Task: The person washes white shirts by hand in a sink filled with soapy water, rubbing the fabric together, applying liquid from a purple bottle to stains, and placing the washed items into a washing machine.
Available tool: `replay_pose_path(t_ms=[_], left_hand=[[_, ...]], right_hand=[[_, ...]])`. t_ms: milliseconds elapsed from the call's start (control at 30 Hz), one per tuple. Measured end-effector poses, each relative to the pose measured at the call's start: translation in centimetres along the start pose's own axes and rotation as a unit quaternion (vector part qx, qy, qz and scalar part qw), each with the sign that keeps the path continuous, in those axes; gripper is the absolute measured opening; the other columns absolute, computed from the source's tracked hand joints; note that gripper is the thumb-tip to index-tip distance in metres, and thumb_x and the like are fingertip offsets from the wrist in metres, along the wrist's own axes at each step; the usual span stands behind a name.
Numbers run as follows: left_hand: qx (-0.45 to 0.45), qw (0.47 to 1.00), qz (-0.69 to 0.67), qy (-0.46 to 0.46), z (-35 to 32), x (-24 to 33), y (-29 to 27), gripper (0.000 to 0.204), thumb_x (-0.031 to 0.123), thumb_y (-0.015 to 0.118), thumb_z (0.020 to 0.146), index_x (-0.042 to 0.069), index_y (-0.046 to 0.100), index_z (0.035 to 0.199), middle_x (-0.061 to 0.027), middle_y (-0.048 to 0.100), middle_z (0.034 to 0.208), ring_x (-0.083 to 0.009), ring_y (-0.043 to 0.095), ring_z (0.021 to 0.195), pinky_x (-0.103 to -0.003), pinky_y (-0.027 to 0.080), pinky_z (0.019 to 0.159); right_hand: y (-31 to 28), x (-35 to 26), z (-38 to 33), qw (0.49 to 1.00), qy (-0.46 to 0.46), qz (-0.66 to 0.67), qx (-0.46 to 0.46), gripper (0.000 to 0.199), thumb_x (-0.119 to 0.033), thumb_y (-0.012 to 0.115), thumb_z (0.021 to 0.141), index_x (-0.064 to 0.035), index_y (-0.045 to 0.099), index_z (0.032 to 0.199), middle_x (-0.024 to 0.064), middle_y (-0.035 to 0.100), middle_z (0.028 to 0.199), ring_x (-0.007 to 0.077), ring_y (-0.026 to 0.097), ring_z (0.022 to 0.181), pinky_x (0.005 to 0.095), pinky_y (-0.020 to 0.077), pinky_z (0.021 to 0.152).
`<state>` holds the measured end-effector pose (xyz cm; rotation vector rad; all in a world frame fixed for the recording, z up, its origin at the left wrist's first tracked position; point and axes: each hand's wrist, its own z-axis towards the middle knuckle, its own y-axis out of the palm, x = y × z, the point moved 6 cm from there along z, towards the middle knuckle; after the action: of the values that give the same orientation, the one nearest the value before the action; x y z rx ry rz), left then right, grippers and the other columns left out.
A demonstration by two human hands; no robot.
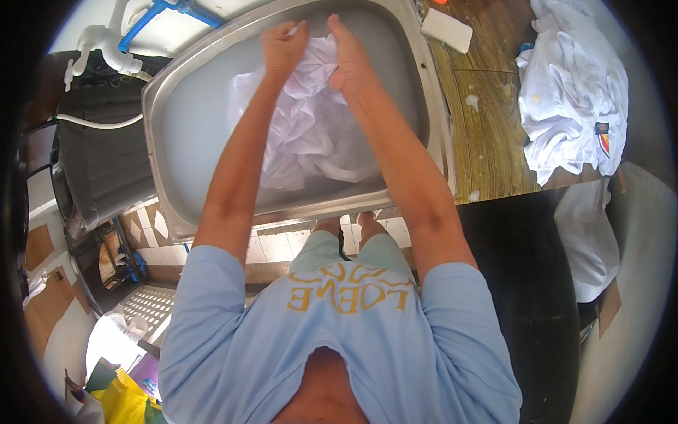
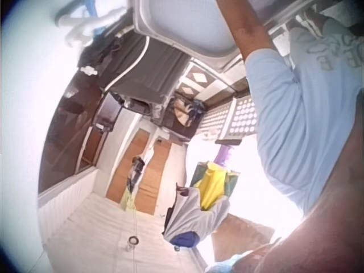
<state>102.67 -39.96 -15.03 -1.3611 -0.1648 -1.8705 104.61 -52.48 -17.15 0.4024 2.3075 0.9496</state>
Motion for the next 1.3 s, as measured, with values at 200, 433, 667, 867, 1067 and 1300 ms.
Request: replay_pose_path(t_ms=[200, 433, 667, 867, 1067, 1300], left_hand=[[-0.09, 0.963, -0.187, -0.174, -1.7, 2.8, -2.9, 0.046, 0.039, 0.06, 0.091, 0.013, 0.047, 0.056, 0.0116, 0.034, 0.056, -0.0008, 0.026, 0.053, -0.022, 0.02, 0.046], [-0.04, 0.92, -0.338, -0.196, -2.6, 1.3, -4.1, 0.044, 0.042, 0.056, 0.093, 0.013, 0.051, 0.06, 0.0106, 0.041, 0.058, -0.0013, 0.03, 0.053, -0.021, 0.022, 0.047], [-0.025, 0.973, -0.222, 0.062, -5.4, 7.5, 3.2, 0.026, 0.019, 0.058, 0.091, 0.003, 0.065, 0.071, -0.0009, 0.061, 0.066, -0.0065, 0.053, 0.059, -0.024, 0.042, 0.052], [-0.008, 0.997, -0.059, -0.053, -1.9, 2.6, 1.7, 0.024, 0.012, 0.063, 0.081, -0.001, 0.058, 0.062, -0.0045, 0.056, 0.054, -0.0098, 0.049, 0.049, -0.029, 0.04, 0.047], [-0.011, 0.989, 0.001, 0.145, -5.7, 6.5, 4.3, 0.009, 0.006, 0.063, 0.074, 0.0, 0.061, 0.069, -0.0099, 0.059, 0.059, -0.0139, 0.054, 0.055, -0.028, 0.042, 0.053], [0.073, 0.962, -0.17, -0.203, -4.5, 1.4, -3.9, 0.046, 0.027, 0.06, 0.091, 0.009, 0.042, 0.053, 0.0086, 0.036, 0.051, -0.0042, 0.029, 0.048, -0.026, 0.022, 0.042]], right_hand=[[-0.5, -4.8, -1.0, 0.99, -0.107, 0.026, -0.093, 0.039, -0.039, 0.062, 0.088, -0.0026, 0.056, 0.102, 0.0117, 0.062, 0.099, 0.0255, 0.06, 0.094, 0.0417, 0.0465, 0.09], [-0.4, -2.9, -1.3, 0.993, -0.081, 0.035, -0.082, 0.039, -0.042, 0.062, 0.087, -0.0037, 0.058, 0.094, 0.0101, 0.063, 0.088, 0.0238, 0.06, 0.084, 0.0413, 0.0478, 0.083], [-4.4, 0.9, 2.3, 0.968, -0.076, 0.055, -0.234, 0.038, -0.037, 0.06, 0.089, -0.0033, 0.056, 0.106, 0.0096, 0.06, 0.091, 0.0227, 0.057, 0.09, 0.0367, 0.0472, 0.083], [-1.1, 2.2, -0.3, 0.998, -0.01, 0.016, -0.065, 0.021, -0.03, 0.054, 0.092, -0.0104, 0.06, 0.093, 0.0033, 0.058, 0.086, 0.0156, 0.057, 0.085, 0.0322, 0.0485, 0.074], [-4.1, 2.0, 1.2, 0.998, -0.033, 0.02, -0.052, 0.024, -0.034, 0.053, 0.093, -0.0103, 0.057, 0.094, 0.0027, 0.056, 0.086, 0.0152, 0.056, 0.082, 0.0313, 0.0474, 0.074], [-2.6, -1.6, -0.2, 0.997, -0.072, 0.019, 0.014, 0.043, -0.049, 0.072, 0.078, -0.0083, 0.056, 0.074, 0.0049, 0.056, 0.07, 0.0188, 0.056, 0.066, 0.0364, 0.0481, 0.063]])
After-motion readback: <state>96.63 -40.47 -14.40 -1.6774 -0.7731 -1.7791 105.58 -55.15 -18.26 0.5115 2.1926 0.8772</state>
